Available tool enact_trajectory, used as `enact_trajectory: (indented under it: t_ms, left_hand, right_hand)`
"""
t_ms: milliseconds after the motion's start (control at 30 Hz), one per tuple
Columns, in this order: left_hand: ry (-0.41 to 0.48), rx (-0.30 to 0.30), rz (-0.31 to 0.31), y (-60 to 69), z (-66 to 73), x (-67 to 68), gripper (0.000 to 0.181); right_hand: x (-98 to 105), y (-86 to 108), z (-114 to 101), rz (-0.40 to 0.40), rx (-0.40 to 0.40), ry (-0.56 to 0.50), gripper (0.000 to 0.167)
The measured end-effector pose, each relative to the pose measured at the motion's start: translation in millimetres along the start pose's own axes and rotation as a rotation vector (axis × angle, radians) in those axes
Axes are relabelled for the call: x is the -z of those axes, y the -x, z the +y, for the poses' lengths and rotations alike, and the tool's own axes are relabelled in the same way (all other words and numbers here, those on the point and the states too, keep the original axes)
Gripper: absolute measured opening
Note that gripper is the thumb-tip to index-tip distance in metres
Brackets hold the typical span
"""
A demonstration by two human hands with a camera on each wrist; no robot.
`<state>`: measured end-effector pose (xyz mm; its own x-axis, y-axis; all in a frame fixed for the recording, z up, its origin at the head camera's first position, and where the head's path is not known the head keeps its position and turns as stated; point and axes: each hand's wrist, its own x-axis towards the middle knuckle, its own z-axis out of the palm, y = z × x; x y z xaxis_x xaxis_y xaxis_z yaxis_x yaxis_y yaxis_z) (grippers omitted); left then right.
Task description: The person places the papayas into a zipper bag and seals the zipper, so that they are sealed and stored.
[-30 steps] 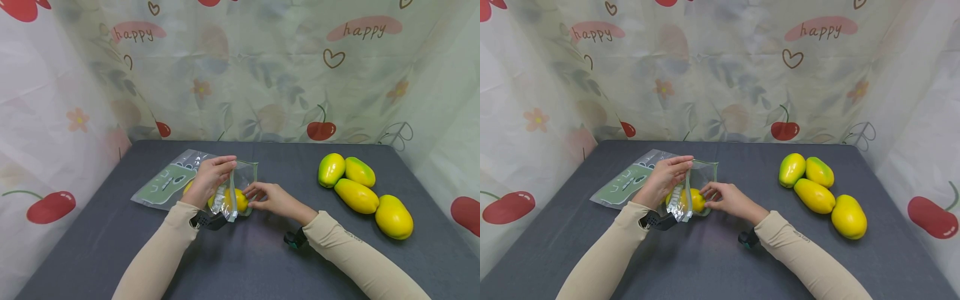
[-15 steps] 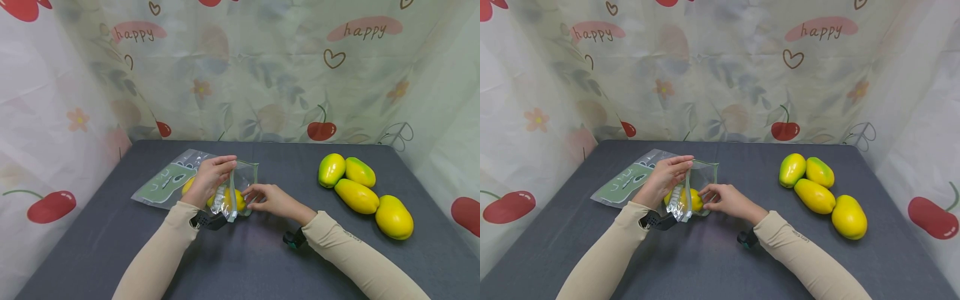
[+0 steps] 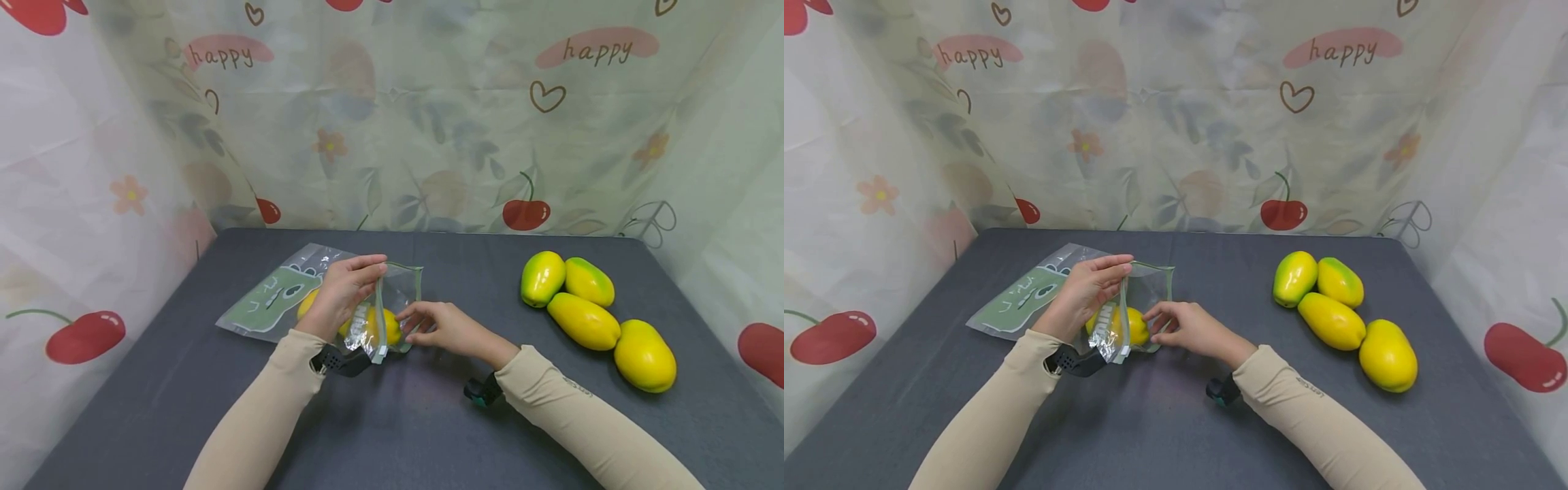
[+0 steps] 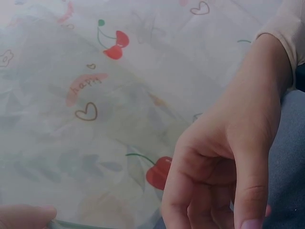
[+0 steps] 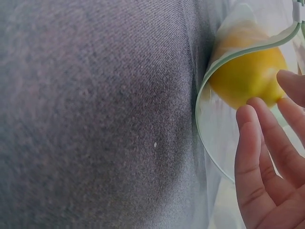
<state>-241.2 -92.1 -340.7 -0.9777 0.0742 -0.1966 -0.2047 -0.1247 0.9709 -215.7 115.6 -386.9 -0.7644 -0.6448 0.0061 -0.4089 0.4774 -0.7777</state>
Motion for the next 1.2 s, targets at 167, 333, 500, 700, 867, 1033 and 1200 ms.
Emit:
enact_trajectory:
  t_ms: [167,333,500,700,867,1033,1200]
  left_hand:
    - [0.009,0.006,0.007,0.4,0.6,-0.1,0.034]
    - [0.024,0.001,0.014,0.1,0.9,0.6,0.034]
    - [0.032,-0.008,0.011,0.0,1.0,1.1,0.033]
    - [0.034,0.007,0.006,0.4,2.5,1.6,0.034]
    - [0.029,0.019,0.012,1.1,3.0,1.5,0.035]
    - [0.024,0.022,0.016,1.7,2.7,1.6,0.035]
    - [0.021,0.017,0.015,1.7,2.1,2.3,0.034]
  right_hand:
    - [2,2.9,1,-0.007,-0.020,0.005,0.034]
    - [7,8.5,0,-0.006,-0.046,0.020,0.035]
    - [18,18.9,0,0.016,-0.061,0.024,0.035]
    - [38,37.8,6,0.054,-0.088,0.032,0.034]
    - [58,56.4,8,0.127,-0.112,0.054,0.034]
    - [79,77.2,8,0.220,-0.122,0.040,0.038]
    - [99,100.1,5,0.315,-0.126,0.061,0.039]
